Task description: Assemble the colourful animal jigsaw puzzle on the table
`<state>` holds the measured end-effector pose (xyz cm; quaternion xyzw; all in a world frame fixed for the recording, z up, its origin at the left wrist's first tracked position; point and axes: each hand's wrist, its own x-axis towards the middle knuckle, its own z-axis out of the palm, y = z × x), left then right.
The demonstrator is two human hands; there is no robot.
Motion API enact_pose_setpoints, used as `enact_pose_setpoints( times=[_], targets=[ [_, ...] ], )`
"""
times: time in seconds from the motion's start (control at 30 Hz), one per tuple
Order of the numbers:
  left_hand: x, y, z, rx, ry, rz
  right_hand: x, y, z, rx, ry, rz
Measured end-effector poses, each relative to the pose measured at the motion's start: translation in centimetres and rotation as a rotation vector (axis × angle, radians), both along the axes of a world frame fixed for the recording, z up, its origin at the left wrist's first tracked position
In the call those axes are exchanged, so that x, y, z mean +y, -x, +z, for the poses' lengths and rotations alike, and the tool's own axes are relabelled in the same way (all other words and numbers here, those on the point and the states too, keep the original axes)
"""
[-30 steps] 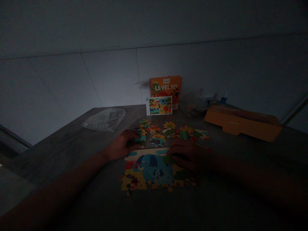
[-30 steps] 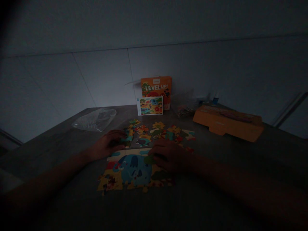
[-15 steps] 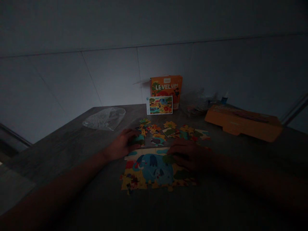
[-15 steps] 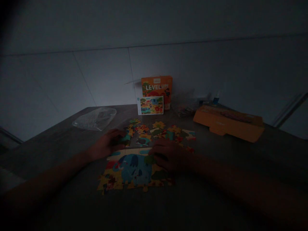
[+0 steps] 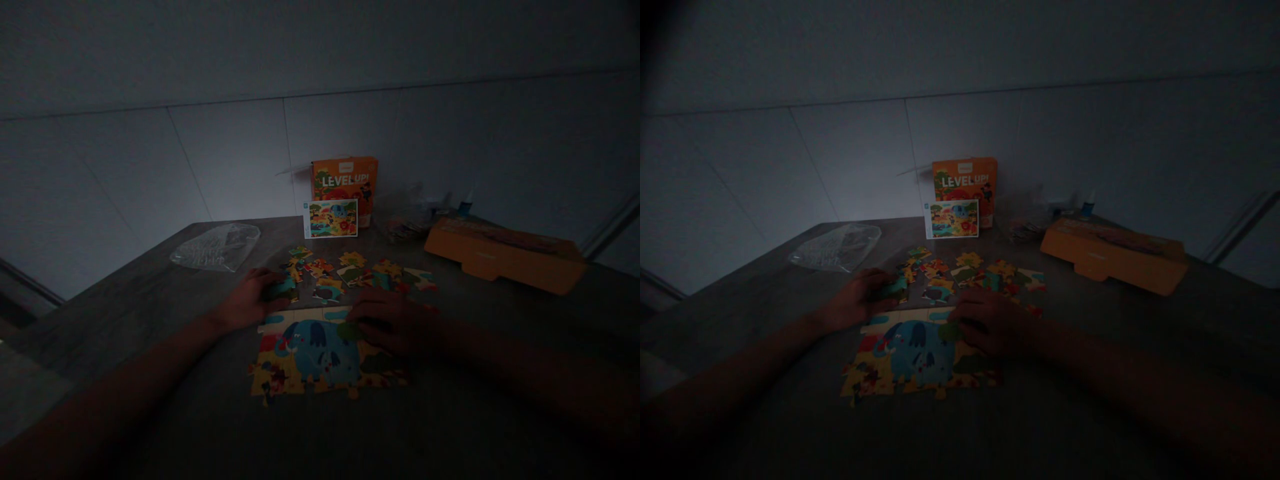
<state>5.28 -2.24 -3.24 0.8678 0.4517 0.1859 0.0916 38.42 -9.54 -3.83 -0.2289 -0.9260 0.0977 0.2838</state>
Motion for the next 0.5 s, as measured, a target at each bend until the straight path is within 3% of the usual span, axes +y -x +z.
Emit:
enact_pose_setpoints(
  times=[0.2,0.33,0.43,0.5],
  targets=[
    [-0.5,-0.4,0.1,-0.318,0.091,-0.008,-0.1,-0.1,0.2,-0.018,0.021,-0.018],
    [0.1,0.2,0.3,-0.525,0.054,0.149,0.0,0.0,0.0,-0.010,0.012,-0.014],
    [1.2,1.5,0.2,-0.429,-0.071,0.328,0.1,-0.1,-0.2,0.003,0.009,-0.005],
    [1.9,2.3,-0.1,-0.327,-0.084,0.356,0.1,-0.1,-0.3,0.011,0.002,0.004]
  ],
)
